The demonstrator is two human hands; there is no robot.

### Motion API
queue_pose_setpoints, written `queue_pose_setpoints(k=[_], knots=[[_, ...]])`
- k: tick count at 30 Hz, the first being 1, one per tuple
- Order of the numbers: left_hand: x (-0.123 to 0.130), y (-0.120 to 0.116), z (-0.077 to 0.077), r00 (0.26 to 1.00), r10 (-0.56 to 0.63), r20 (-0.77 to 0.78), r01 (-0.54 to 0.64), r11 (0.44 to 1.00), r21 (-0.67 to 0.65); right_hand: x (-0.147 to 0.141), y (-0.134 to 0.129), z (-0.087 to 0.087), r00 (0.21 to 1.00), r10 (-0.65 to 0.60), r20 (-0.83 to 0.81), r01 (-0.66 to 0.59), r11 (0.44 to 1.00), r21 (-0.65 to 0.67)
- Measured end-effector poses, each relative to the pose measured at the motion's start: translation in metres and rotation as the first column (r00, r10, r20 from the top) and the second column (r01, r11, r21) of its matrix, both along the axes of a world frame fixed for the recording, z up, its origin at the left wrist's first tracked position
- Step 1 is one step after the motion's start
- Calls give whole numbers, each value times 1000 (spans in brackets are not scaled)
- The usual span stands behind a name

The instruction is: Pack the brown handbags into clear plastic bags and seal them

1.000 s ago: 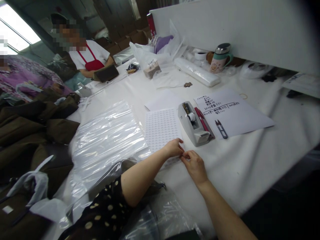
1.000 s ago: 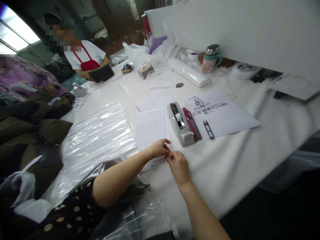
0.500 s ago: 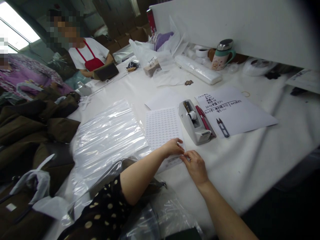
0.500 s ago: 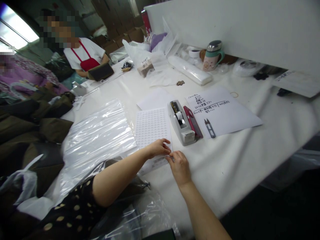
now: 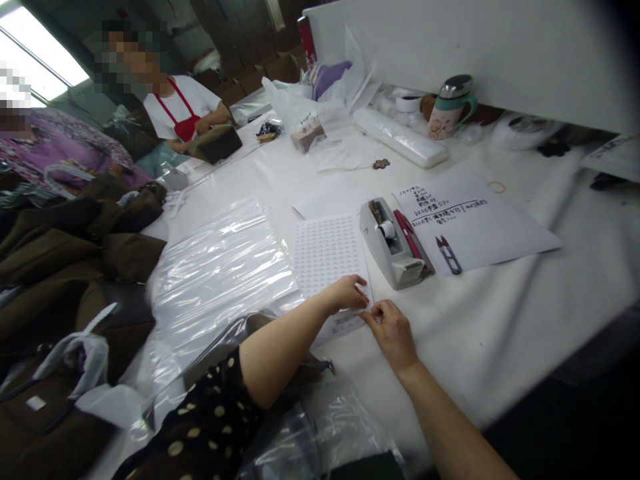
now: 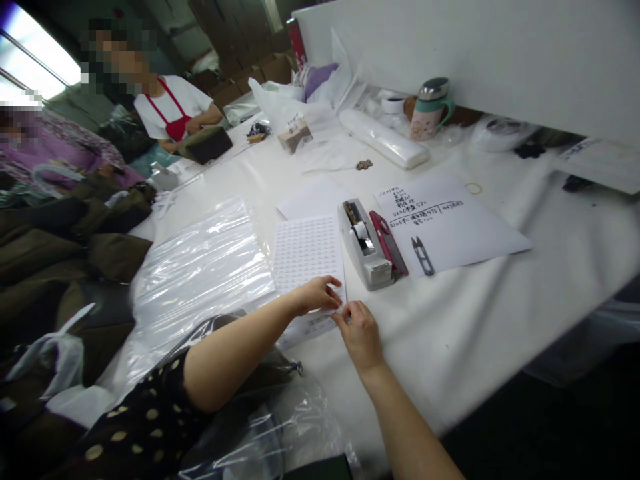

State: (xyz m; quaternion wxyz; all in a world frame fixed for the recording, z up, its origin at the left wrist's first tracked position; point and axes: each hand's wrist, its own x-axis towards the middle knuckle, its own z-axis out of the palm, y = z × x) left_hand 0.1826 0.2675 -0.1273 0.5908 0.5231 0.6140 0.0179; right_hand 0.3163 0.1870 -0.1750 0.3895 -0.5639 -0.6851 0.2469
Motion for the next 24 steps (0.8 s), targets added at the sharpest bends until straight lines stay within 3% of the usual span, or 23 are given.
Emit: queue_pose_setpoints(k=[9,19,24], knots=[[4,-3,6,994,-22,-106,27,999,44,-2,-11,0,994,6,110,-10,999,34],[13,-14,32,980,-73,-183,108,975,192,0,-9,0,999,-39,29,39,999,-2],[11,-19,28,989,-53,-137,76,982,170,-5,-13,4,999,-35,-38,34,999,-12]])
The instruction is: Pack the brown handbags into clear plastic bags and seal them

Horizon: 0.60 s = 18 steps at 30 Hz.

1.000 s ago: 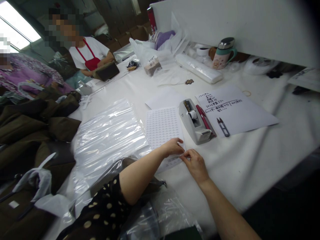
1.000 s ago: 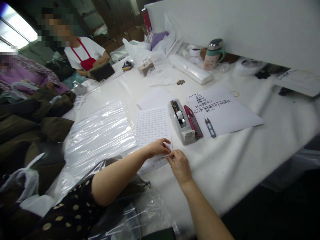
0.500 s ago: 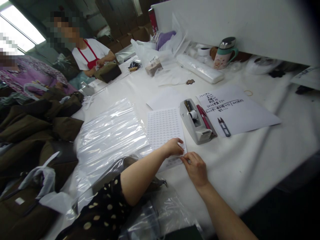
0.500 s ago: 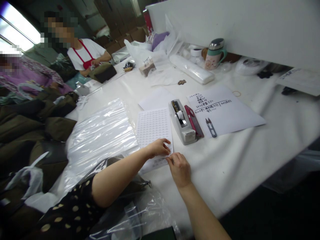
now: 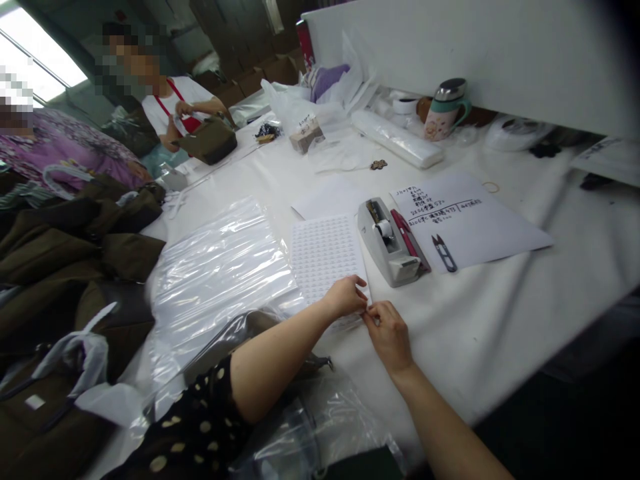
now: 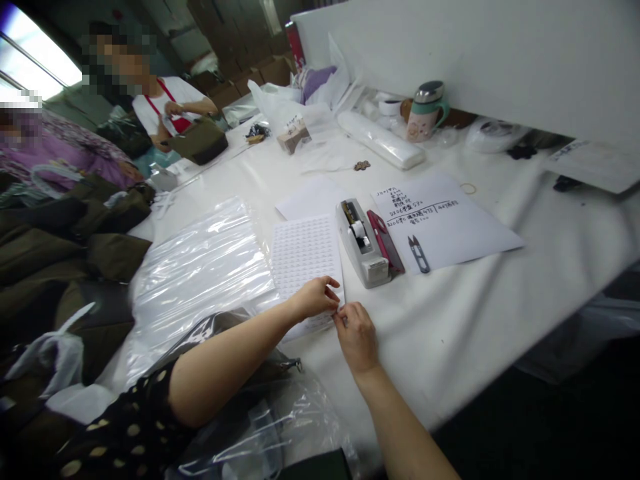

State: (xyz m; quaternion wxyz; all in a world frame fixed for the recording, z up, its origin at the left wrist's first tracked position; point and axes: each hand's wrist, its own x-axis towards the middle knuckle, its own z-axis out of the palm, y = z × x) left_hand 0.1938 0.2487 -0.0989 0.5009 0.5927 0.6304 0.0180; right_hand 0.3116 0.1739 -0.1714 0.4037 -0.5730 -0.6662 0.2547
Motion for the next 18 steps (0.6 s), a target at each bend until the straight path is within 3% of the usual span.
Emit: queue_pose_setpoints(k=[3,5,8,11,14,18], knots=[[-6,0,-3,997,1,75,2,999,-46,1,-1,-2,990,-14,-143,15,1000,5],[-11,2,-1,991,-21,135,30,997,-65,5,2,-4,958,-65,-279,44,996,-80],[-17,11,7,958,-169,231,171,985,11,16,12,-6,896,-17,-444,-148,931,-334],[-20,17,12,922,-359,147,324,920,218,25,25,-2,855,89,-512,-348,829,-437],[-21,17,11,924,-382,26,352,875,333,27,35,6,854,118,-507,-372,820,-435],[-22,11,14,875,-483,18,440,811,385,22,40,13,842,156,-517,-434,766,-475]])
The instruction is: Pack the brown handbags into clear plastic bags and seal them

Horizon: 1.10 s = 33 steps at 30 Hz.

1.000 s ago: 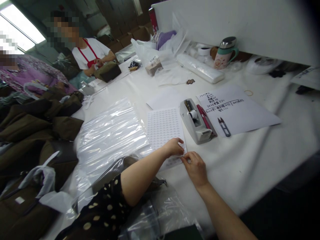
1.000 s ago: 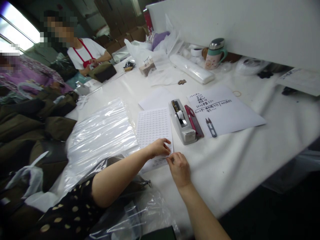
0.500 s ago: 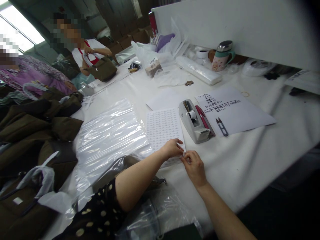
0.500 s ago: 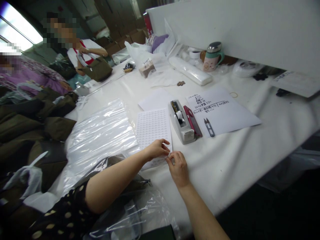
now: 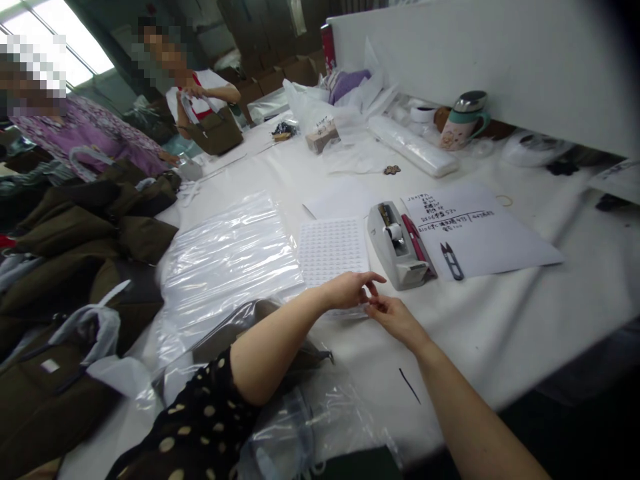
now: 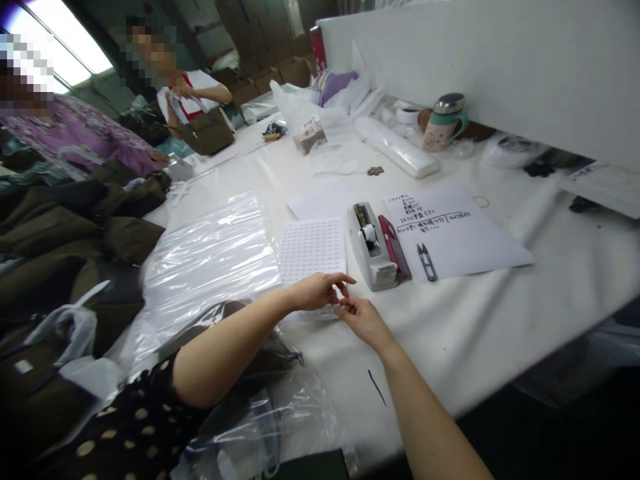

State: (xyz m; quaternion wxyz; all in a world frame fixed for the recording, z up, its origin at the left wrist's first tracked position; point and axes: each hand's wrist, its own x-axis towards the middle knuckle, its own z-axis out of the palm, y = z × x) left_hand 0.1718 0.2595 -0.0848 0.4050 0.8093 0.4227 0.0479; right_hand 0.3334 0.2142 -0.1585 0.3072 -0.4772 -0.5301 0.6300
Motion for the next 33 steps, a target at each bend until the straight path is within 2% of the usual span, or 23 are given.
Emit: queue_pose_setpoints(k=[1,3,5,6,8,11,15,19,24,26,29,33], knots=[[1,-2,3,1000,6,-16,-6,999,51,-1,0,0,1000,15,-8,-15,1000,-20],[3,-10,12,988,149,-37,-137,964,226,-4,-1,-1,999,13,-32,-15,998,-62],[7,-24,18,931,365,6,-339,858,386,-5,-5,-3,998,-34,-56,27,993,-116],[9,-34,18,896,443,30,-414,810,416,-6,-7,-4,996,-64,-67,54,988,-142],[12,-57,12,852,523,32,-494,780,383,-6,-12,-7,990,-114,-88,97,978,-185],[16,-89,-11,802,598,7,-576,769,279,-7,-20,-10,983,-148,-112,123,970,-208],[18,-107,-37,704,703,104,-706,675,217,-6,-28,-12,985,-137,-104,118,977,-177],[18,-106,-44,679,715,167,-733,645,216,-3,-30,-8,995,-78,-56,73,993,-89],[17,-104,-43,750,655,87,-646,700,305,0,-24,3,1000,-15,12,14,999,50],[19,-103,-43,783,621,37,-593,728,343,0,-23,5,999,-32,41,28,996,90],[22,-101,-42,798,603,8,-558,733,388,-2,-23,5,994,-84,63,77,991,110],[24,-100,-41,809,587,9,-543,742,395,-5,-26,2,989,-145,38,143,989,45]])
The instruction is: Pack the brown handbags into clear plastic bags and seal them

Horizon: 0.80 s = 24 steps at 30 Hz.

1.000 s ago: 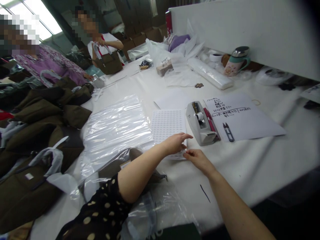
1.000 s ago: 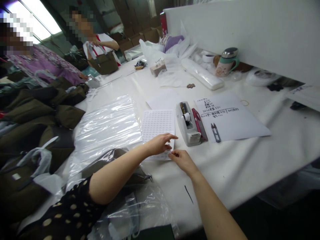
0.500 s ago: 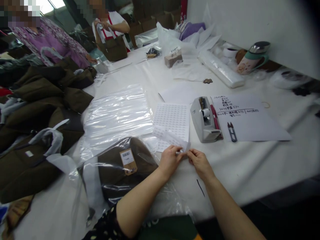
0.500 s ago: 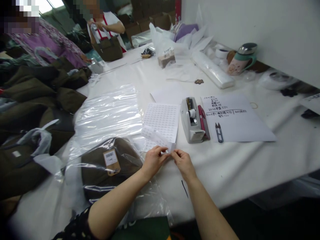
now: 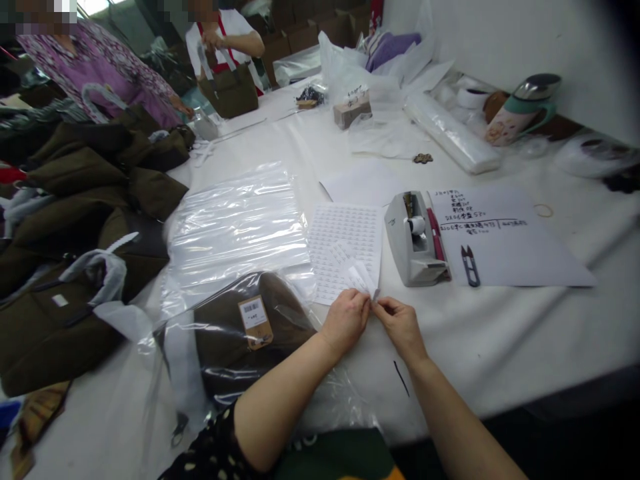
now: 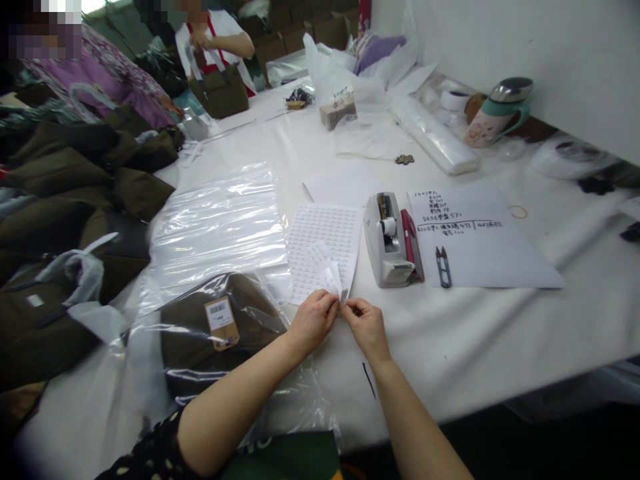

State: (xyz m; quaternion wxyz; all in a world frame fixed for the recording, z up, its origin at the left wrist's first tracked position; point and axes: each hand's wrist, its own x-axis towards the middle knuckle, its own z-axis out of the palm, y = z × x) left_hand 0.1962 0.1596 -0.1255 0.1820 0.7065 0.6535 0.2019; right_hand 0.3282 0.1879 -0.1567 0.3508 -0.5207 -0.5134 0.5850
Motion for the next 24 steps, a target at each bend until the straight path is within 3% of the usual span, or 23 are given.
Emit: queue_pose_setpoints(k=[7,13,20,24], knots=[[-3,-1,4,991,48,126,-42,998,-54,-3,-1,-7,981,32,-193,-73,975,-208],[-7,-5,9,939,123,320,-103,991,-80,-2,-4,-10,950,39,-310,-128,953,-273],[-7,-5,8,903,164,397,-131,985,-110,-3,-5,-12,956,13,-292,-100,953,-285],[-12,-6,10,826,309,471,-264,951,-161,-1,-9,-6,974,-58,-221,1,968,-249]])
